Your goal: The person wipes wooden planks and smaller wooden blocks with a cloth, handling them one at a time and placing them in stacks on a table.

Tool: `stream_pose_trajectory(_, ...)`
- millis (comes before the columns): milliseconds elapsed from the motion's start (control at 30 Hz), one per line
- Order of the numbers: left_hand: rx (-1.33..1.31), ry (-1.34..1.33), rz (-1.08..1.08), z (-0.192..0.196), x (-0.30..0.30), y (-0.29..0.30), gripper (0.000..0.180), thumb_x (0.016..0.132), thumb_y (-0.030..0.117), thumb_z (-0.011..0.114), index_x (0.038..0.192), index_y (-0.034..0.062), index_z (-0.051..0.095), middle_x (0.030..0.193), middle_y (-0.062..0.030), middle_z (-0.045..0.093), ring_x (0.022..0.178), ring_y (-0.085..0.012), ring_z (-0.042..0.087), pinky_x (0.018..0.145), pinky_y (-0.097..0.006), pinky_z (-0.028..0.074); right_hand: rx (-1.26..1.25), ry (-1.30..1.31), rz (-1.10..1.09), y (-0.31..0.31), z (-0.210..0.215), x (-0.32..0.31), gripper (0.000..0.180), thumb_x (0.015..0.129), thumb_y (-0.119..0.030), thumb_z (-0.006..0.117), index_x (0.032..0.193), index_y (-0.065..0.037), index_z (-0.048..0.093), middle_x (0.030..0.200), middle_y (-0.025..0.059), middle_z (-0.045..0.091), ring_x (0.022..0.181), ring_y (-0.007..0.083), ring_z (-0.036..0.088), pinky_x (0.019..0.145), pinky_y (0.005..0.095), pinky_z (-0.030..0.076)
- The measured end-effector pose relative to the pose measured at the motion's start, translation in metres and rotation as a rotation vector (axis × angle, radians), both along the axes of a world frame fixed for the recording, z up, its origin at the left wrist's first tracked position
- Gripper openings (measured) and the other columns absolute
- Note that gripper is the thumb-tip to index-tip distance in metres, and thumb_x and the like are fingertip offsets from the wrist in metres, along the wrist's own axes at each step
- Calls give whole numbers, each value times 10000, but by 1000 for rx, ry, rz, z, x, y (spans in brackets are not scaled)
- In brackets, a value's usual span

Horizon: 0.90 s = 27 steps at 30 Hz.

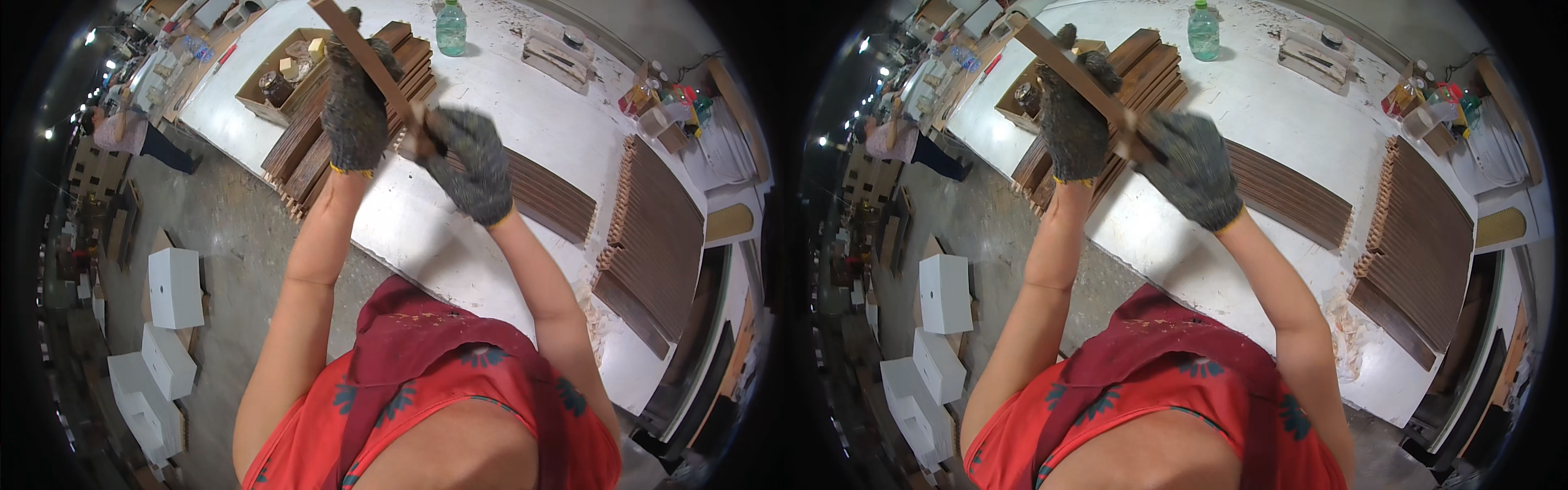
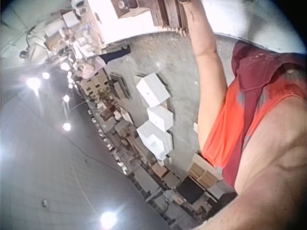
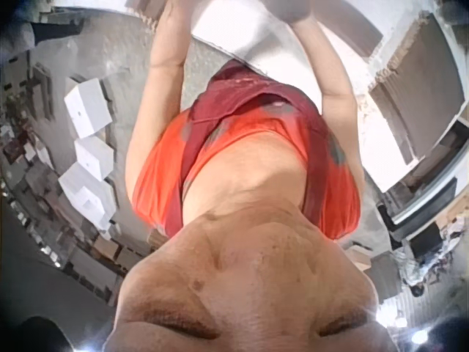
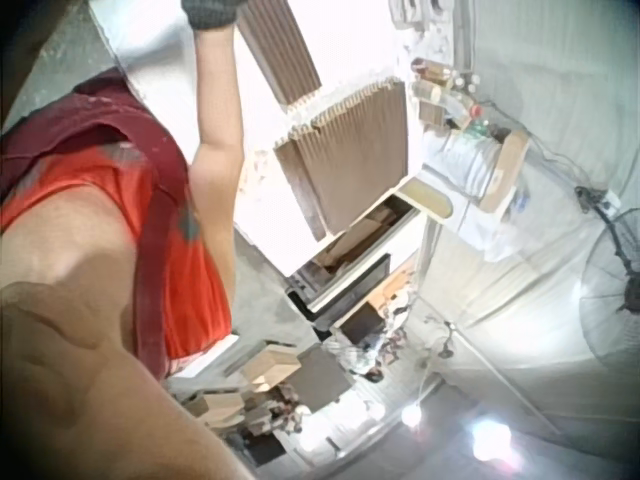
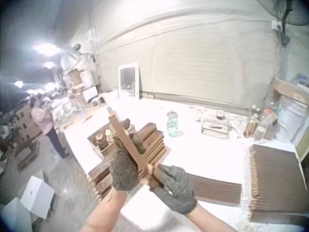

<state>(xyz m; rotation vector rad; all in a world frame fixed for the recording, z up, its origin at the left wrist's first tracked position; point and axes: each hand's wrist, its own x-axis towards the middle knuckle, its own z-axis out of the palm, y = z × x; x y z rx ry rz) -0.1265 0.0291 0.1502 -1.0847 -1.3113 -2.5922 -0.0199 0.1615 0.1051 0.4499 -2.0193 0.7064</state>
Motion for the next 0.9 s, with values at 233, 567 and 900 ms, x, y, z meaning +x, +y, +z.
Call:
stream_pose_trajectory(233,198,-218,-78,-18,-50,-14,457,1000,380,492,1353,88,484,870,-56,607,798,-184,579,743,-340,501,-304,-1004,79,45,-141,76,359,747,-123,716,1091,-45,647,913,123,651,839,313,612,728,411,478)
stream_pose_trajectory(567,-28,-139,11,10,-4,19,349,951,279,606,1248,105,548,1068,-10,635,961,-126,586,847,-293,479,-514,-489,-163,56,3,63,330,807,-142,751,1109,-45,659,994,92,681,865,195,654,711,330,533)
stream_pose_trajectory(900,-180,49,84,21,28,59,383,936,210,629,1275,60,533,1151,-72,618,1020,-159,585,887,-319,492,92,397,-221,58,139,-26,481,781,-52,728,1245,-34,600,1218,123,611,1133,311,559,974,399,458)
